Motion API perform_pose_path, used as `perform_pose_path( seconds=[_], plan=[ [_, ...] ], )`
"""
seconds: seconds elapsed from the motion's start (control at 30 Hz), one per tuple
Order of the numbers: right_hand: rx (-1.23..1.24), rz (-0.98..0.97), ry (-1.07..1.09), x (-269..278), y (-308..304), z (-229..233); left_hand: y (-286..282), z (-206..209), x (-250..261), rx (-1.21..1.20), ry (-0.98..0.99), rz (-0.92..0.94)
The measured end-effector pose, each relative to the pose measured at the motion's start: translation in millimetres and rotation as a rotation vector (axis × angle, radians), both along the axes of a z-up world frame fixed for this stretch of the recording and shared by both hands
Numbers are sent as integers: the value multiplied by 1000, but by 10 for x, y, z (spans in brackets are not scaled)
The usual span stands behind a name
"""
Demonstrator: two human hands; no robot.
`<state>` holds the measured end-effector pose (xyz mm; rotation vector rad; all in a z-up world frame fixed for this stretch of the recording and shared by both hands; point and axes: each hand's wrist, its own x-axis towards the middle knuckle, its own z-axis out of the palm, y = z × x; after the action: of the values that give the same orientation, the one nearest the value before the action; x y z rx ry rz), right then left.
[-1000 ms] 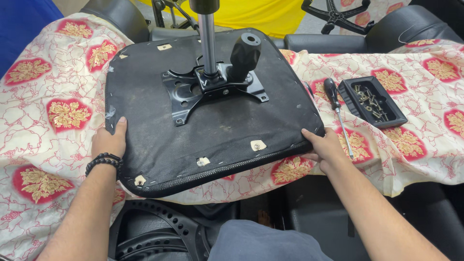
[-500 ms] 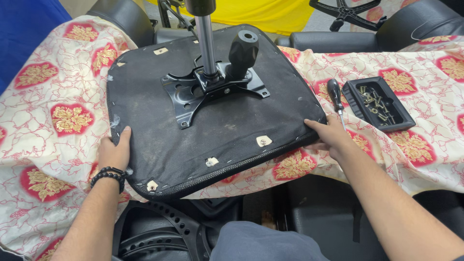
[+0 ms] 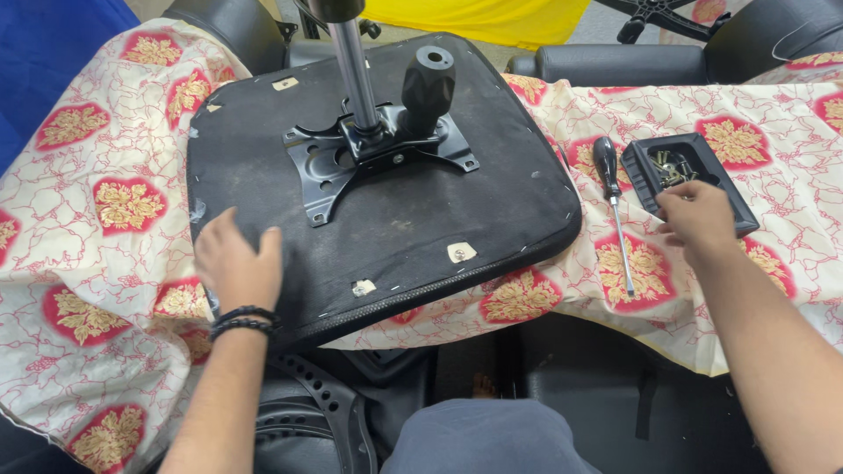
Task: The person uses a screwdriver to fasten screws into the underside of an office chair seat, securing the seat to its mounting bracket. They place washers and tighten multiple screws in sequence.
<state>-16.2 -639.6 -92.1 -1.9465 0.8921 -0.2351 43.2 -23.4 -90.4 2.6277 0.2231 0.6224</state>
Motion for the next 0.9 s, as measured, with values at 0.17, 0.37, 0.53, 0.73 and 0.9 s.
perform_pose_path(
  seconds=[0.17,0.37,0.53,0.73,0.9],
  plan=[
    [102,-18,-33,53,-544,-79,-812,174,-134,-114,58,-123],
    [76,-9,58,65,-933,-186,-1198,252,-167,-136,138,-97],
    [-139,189,209,204,-1051,-222,-1564,168,-276,-99,179,-66],
    [-644,422,365,397,-1160,-379,-1999,155,-449,-34,105,-86],
    [-606,487,326,512,-1357,-645,-2294,308,-500,-24,71,-119]
  ],
)
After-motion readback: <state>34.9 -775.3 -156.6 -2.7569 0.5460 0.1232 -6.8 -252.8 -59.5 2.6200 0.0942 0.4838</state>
